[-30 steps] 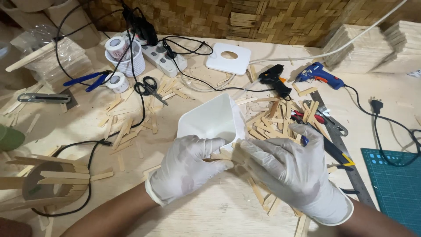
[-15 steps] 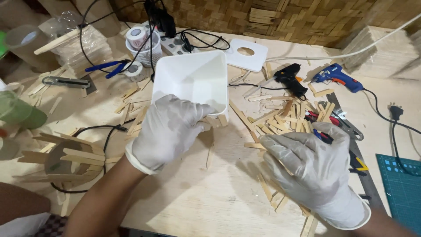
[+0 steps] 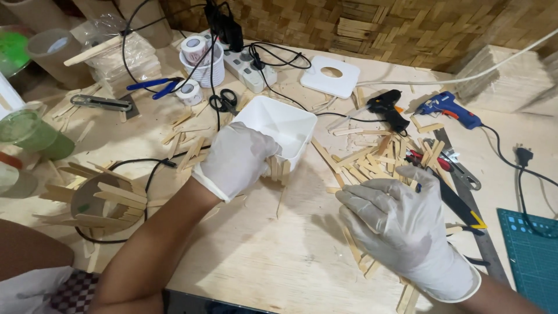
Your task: The person is decorating a white plastic container by gluing wooden popsicle sticks to its exterior using a hot glue gun.
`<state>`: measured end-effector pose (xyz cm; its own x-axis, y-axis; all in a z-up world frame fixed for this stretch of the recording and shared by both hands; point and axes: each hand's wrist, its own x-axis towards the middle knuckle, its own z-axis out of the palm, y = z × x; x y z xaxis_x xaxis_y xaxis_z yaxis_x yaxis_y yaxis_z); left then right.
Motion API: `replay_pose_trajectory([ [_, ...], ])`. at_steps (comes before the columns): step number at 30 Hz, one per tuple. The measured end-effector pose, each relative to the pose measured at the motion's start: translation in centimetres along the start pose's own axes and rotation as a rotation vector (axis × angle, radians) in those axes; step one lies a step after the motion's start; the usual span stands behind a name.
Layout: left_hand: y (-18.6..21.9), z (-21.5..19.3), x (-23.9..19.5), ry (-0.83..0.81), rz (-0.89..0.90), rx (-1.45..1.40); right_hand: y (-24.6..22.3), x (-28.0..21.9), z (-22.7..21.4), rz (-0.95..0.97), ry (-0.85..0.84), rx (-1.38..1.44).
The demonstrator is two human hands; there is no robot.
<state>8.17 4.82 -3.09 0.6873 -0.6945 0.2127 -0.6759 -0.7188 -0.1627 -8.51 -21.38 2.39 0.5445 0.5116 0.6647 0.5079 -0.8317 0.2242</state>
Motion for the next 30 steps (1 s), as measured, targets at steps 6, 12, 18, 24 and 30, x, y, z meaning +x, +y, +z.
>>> replay_pose_trajectory([
  [6,0.0,1.7,1.0,-0.123,-0.026,0.18,-1.1,-1.0,2.7,-0.024,-0.159,0.11],
  [12,0.2,0.4,0.5,0.021,-0.093,-0.128,-3.5,-5.3,8.2,-0.034,-0.979,0.006],
  [18,1.5,-1.1,0.8,-0.072,-0.086,-0.234,-3.5,-4.1,8.6,-0.266,-0.482,0.281],
  [24,2.9,-0.8,1.6,-0.263,-0.202,-0.202,-3.5,-3.8,8.6,-0.181,-0.528,0.395],
  [30,2.9,-1.3,2.0,-0.393,-0.166,-0.074,-3.6,-4.9,9.2,-0.178,-0.41,0.34],
])
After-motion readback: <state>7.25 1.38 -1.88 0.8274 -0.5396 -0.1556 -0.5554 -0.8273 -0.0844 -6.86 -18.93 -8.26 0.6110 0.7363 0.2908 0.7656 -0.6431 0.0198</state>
